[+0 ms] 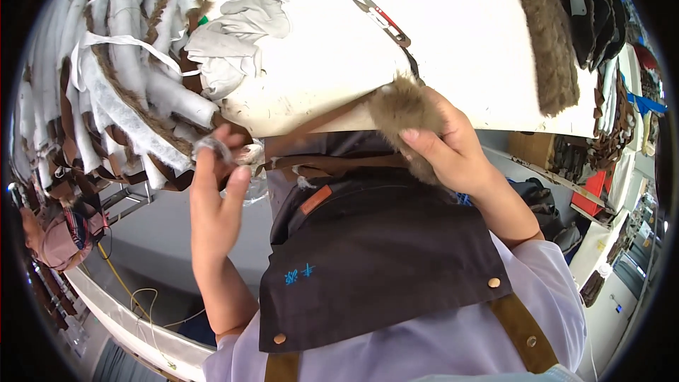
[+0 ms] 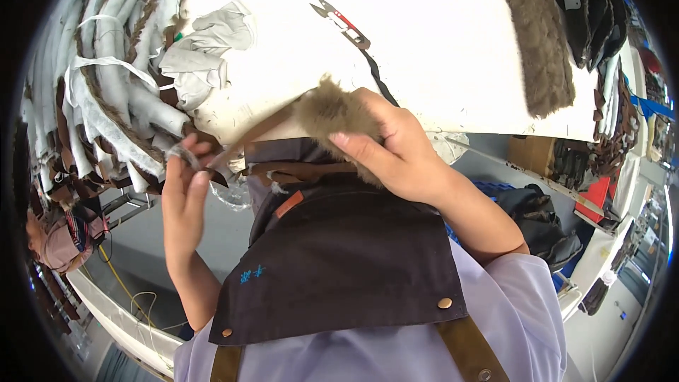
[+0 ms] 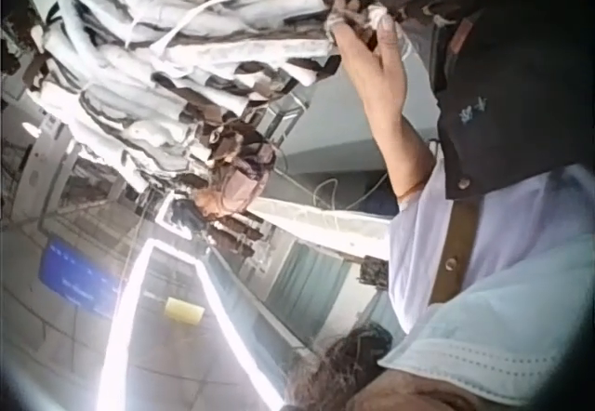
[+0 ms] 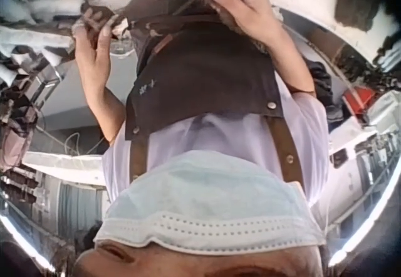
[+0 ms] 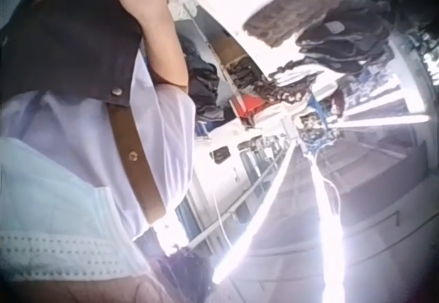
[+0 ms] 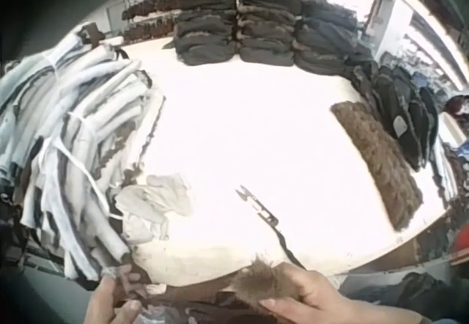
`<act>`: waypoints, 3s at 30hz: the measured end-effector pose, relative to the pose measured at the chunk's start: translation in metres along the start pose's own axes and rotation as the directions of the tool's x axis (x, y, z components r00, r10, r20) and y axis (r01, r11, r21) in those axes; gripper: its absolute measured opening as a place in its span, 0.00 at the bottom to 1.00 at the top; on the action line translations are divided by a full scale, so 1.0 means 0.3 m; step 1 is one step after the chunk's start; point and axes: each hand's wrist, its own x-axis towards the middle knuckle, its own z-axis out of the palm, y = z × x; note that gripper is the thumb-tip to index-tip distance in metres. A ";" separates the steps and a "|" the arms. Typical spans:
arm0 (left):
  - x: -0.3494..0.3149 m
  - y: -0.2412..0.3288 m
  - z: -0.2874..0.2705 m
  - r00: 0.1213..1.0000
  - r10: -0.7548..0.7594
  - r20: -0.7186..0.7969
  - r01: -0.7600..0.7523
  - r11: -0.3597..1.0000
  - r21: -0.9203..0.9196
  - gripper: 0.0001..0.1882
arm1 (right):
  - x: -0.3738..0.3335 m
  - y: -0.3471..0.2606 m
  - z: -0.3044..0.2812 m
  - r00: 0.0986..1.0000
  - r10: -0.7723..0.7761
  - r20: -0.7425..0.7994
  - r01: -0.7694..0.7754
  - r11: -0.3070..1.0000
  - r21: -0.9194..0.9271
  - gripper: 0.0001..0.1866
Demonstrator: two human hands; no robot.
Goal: Assembling and trimming fur components for leather goods.
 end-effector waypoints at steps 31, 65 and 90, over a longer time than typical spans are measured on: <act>0.152 0.004 0.265 0.848 0.191 0.494 0.019 0.921 -0.388 0.25 | 0.071 0.080 0.027 0.692 0.033 0.721 -0.677 0.375 0.633 0.28; 0.068 0.032 0.211 0.863 0.505 0.021 -0.502 0.850 0.157 0.10 | 0.013 -0.148 0.036 0.840 0.158 0.520 -0.386 0.847 0.366 0.20; 0.104 0.027 0.215 0.871 0.454 -0.187 -0.427 0.889 0.165 0.19 | 0.113 -0.058 0.133 0.967 -0.213 0.141 0.208 0.977 0.045 0.10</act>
